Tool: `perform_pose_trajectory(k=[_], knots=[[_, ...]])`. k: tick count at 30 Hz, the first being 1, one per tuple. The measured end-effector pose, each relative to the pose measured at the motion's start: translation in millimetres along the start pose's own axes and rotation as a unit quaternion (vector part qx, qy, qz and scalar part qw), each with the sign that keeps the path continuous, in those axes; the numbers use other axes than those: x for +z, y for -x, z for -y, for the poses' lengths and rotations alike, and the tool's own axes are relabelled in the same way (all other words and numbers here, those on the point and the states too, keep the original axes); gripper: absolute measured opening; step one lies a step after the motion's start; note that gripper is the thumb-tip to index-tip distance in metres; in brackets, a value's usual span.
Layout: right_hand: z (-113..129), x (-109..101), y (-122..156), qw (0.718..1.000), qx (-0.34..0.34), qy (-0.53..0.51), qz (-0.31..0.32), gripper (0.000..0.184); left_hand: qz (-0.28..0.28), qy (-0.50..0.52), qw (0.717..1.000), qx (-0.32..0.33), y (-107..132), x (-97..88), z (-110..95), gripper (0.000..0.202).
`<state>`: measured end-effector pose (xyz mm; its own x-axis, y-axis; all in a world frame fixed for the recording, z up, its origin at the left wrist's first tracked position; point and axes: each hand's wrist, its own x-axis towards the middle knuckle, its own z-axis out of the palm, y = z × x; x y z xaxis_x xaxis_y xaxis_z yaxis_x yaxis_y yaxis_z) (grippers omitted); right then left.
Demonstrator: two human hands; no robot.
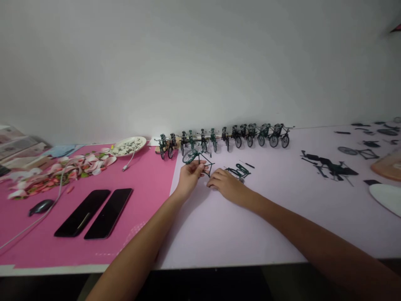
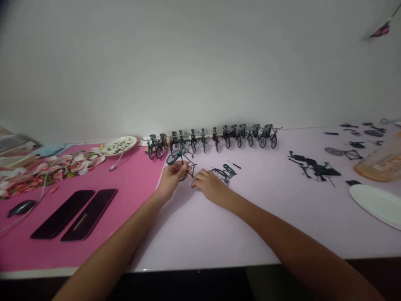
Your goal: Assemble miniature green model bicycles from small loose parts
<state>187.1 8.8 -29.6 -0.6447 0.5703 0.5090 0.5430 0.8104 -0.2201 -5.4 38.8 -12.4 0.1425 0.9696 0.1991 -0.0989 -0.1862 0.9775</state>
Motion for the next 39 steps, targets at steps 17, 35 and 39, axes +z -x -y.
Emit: perform_pose_trajectory(k=[17, 35, 39], knots=[[-10, -20, 4, 0.952, 0.129, -0.081, -0.267, 0.012, 0.007, 0.010, 1.000, -0.012, 2, 3.8, -5, 0.045], [1, -16, 3, 0.918, 0.180, -0.115, -0.335, 0.023, 0.029, -0.013, 0.999, -0.017, 7, 7.8, -7, 0.042], [1, -16, 4, 0.917, 0.180, -0.105, -0.341, 0.022, 0.031, -0.007, 0.999, -0.021, 6, 7.7, -6, 0.043]])
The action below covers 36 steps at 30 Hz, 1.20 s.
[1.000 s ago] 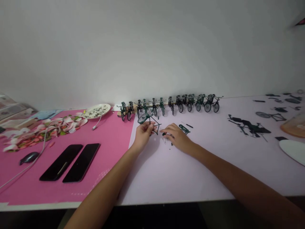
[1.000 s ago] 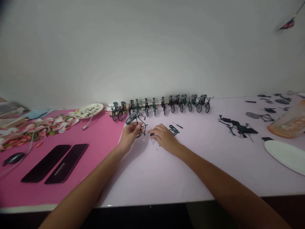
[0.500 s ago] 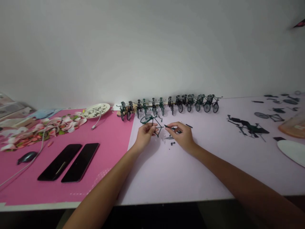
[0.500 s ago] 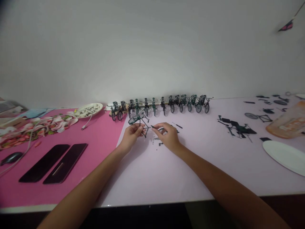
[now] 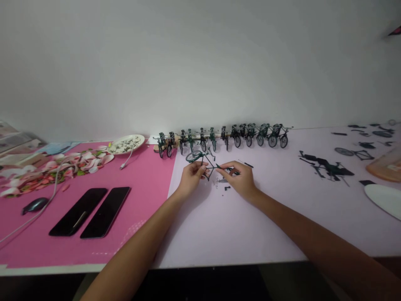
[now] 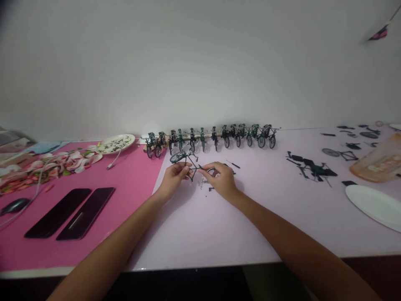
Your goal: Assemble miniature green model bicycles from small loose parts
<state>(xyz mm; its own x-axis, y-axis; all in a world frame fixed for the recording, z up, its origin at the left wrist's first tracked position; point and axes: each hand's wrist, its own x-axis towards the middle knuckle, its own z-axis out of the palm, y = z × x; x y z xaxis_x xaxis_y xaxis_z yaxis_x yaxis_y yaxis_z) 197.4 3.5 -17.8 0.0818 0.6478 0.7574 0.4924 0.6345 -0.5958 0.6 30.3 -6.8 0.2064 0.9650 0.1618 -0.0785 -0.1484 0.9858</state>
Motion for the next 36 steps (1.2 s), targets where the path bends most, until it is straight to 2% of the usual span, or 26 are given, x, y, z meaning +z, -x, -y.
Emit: perform_pose_trajectory(k=[17, 23, 30, 36], knots=[[0, -1, 1, 0.999, -0.041, -0.001, 0.023, 0.017, -0.001, 0.007, 1.000, -0.007, -1, -0.5, 0, 0.040], [0, -2, -1, 0.997, -0.073, 0.010, 0.021, 0.014, 0.009, 0.010, 1.000, -0.006, -1, -0.3, 4, 0.042], [-1, -3, -2, 0.994, -0.111, 0.016, 0.019, 0.010, 0.028, 0.069, 0.997, -0.010, 0, 11.4, 13, 0.037], [2, -4, -3, 0.992, -0.126, -0.004, 0.029, 0.006, 0.026, 0.096, 0.995, -0.028, 6, 19.5, 8, 0.039]])
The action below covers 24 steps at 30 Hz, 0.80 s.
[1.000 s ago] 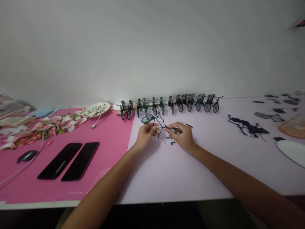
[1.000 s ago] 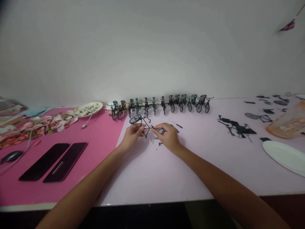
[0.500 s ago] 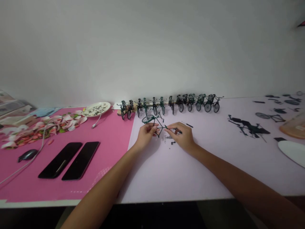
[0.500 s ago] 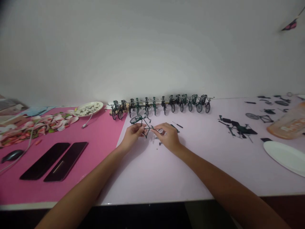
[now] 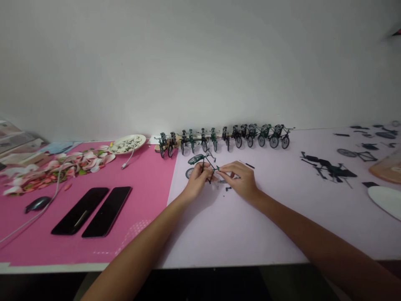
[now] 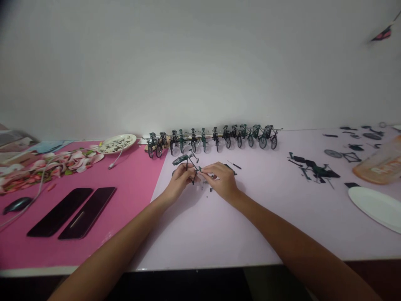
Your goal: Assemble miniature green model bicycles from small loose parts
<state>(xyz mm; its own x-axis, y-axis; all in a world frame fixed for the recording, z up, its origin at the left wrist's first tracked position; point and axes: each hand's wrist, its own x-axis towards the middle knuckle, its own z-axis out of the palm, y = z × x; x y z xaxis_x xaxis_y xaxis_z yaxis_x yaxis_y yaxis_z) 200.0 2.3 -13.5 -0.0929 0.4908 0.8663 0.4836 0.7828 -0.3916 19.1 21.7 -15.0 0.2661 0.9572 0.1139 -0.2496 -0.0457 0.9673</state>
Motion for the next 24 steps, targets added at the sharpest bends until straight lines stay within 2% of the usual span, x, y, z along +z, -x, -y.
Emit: perform_pose_trajectory(k=[4, 10, 18, 24], knots=[[4, 0, -1, 0.999, -0.030, -0.023, 0.017, 0.011, -0.025, -0.044, 0.998, 0.022, 3, 3.5, -3, 0.054], [9, 0, -2, 0.999, -0.032, -0.021, 0.009, 0.007, -0.008, -0.078, 0.996, 0.049, 5, 3.6, -6, 0.062], [10, 3, 0, 0.998, -0.034, -0.041, -0.012, 0.008, 0.011, -0.088, 0.995, 0.055, 6, 1.1, -9, 0.059], [8, 3, 2, 0.999, -0.021, -0.045, -0.011, 0.005, 0.008, -0.075, 0.997, 0.032, 7, 3.9, -14, 0.054]])
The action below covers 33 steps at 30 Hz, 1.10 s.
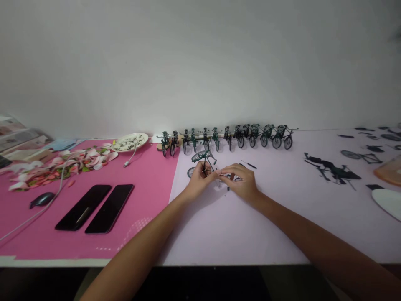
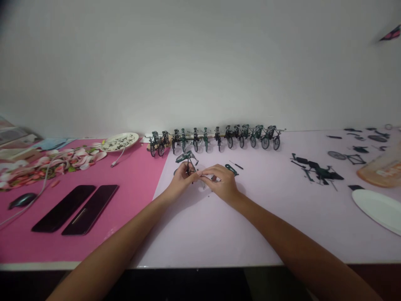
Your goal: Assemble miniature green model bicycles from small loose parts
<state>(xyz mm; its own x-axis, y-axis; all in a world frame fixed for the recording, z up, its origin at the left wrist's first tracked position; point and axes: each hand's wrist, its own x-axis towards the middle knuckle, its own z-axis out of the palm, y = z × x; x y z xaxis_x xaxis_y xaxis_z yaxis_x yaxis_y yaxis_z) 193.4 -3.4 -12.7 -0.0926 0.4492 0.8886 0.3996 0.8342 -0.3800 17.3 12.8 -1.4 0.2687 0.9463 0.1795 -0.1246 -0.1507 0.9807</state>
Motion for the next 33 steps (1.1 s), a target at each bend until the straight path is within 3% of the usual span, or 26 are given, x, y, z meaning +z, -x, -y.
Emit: perform_pose_trajectory(k=[17, 29, 33], knots=[[-3, 1, 3, 0.999, 0.015, -0.002, 0.038, 0.012, -0.018, -0.093, 0.994, 0.056, 4, -0.1, 5, 0.050], [-8, 3, 5, 0.999, 0.013, 0.010, 0.040, 0.013, -0.036, -0.274, 0.942, 0.191, 5, -4.4, 13, 0.035], [-8, 2, 4, 0.999, 0.021, 0.008, 0.047, 0.014, -0.032, -0.303, 0.930, 0.205, 8, -5.4, 12, 0.032]])
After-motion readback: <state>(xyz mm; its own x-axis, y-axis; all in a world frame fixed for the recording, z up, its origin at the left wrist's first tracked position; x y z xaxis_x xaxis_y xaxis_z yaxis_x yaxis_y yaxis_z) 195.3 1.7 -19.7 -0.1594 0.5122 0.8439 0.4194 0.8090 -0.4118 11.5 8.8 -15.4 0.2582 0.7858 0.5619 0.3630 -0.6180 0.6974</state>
